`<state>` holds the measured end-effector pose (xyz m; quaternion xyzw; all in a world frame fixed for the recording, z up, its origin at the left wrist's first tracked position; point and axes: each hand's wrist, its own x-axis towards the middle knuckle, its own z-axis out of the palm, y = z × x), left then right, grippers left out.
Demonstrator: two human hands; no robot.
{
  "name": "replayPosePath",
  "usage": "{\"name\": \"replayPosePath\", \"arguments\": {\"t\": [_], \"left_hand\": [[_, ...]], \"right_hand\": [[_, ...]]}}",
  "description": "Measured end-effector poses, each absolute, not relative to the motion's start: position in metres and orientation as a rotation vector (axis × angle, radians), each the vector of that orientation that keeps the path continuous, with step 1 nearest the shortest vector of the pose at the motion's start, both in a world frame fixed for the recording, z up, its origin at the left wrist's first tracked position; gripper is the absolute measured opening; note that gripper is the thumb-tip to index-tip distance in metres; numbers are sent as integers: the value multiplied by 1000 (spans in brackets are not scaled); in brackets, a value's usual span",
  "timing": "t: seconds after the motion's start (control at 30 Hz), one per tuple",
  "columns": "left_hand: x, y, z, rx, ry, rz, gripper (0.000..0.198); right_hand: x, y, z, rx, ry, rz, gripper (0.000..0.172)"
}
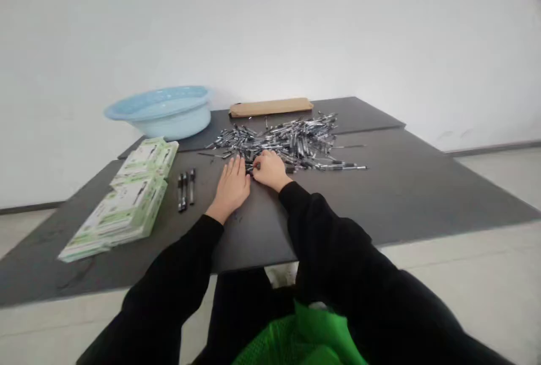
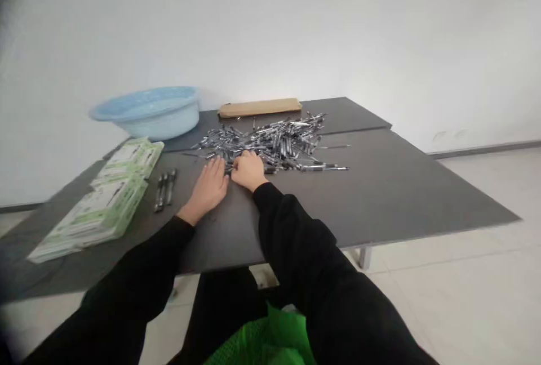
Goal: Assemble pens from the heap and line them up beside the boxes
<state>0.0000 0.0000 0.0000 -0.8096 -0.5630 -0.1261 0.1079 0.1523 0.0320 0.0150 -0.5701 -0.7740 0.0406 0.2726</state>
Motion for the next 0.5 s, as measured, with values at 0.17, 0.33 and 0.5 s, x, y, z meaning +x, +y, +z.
{"name": "replayPosePath", "arguments": {"t": [0.17,0.33,0.5], "left_hand": [[-5,7,-1,-2430,-1668,-423,60],[-6,6,-3,-2511,-1702,-394,63],[-7,7,-5,-2565,-1733,-393,64]], "right_hand": [[151,32,15,-1549,-2139,99,25],[149,32,16,-1542,-2207,80,25],[148,29,18,-1547,-2236,57,23]]}}
